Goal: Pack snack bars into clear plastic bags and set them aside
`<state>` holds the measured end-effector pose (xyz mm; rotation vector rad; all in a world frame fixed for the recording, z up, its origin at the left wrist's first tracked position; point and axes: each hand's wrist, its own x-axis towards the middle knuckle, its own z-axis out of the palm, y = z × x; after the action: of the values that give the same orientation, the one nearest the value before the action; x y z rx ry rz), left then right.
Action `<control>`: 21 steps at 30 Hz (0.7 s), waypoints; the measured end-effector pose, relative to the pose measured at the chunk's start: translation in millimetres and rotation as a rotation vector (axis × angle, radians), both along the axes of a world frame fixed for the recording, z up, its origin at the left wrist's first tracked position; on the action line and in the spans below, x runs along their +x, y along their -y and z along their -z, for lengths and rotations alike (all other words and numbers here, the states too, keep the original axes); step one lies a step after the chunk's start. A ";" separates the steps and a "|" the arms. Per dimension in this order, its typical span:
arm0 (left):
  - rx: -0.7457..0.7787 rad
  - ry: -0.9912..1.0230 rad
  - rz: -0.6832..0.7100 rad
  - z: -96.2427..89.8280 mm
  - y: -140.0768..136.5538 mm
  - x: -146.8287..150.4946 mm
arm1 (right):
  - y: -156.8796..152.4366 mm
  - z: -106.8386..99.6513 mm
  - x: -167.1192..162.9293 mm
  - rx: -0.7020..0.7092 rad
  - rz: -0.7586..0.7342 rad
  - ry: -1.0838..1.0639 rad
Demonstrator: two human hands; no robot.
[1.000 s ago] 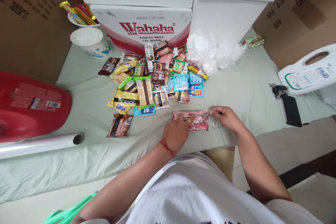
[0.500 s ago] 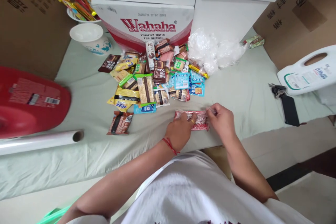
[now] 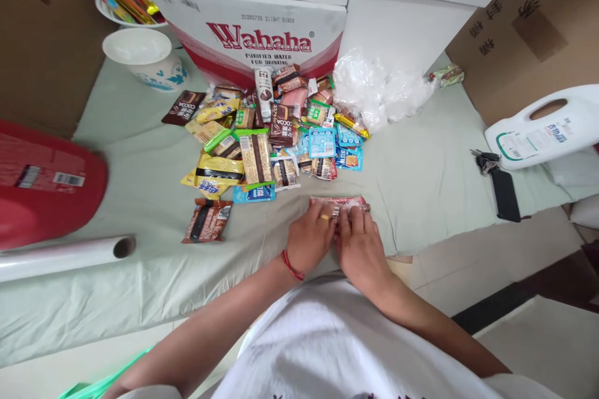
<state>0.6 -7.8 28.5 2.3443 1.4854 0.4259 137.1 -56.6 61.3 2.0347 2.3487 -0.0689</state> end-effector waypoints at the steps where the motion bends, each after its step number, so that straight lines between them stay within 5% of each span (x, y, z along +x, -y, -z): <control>1: 0.073 0.026 0.032 4.5 3.4 -1.1 | 4.2 2.1 -0.6 0.000 -0.006 -0.004; 6: 0.332 0.131 0.190 21.4 17.5 -3.5 | 16.7 6.0 2.2 0.006 -0.068 -0.033; 14: 0.166 0.052 0.398 3.1 8.1 -8.3 | 13.6 -12.1 39.3 -0.158 -0.282 -0.451; 18: 0.157 -0.075 0.411 3.2 -3.9 -8.5 | 7.4 -27.5 64.6 -0.173 -0.205 -0.853; 21: 0.204 -0.118 0.450 7.0 -14.4 -9.7 | 5.2 -32.2 81.6 -0.050 0.027 -1.090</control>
<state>-9.1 6.6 21.5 2.8058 0.9462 0.3356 218.8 -61.9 93.5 2.3206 2.6888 -1.5675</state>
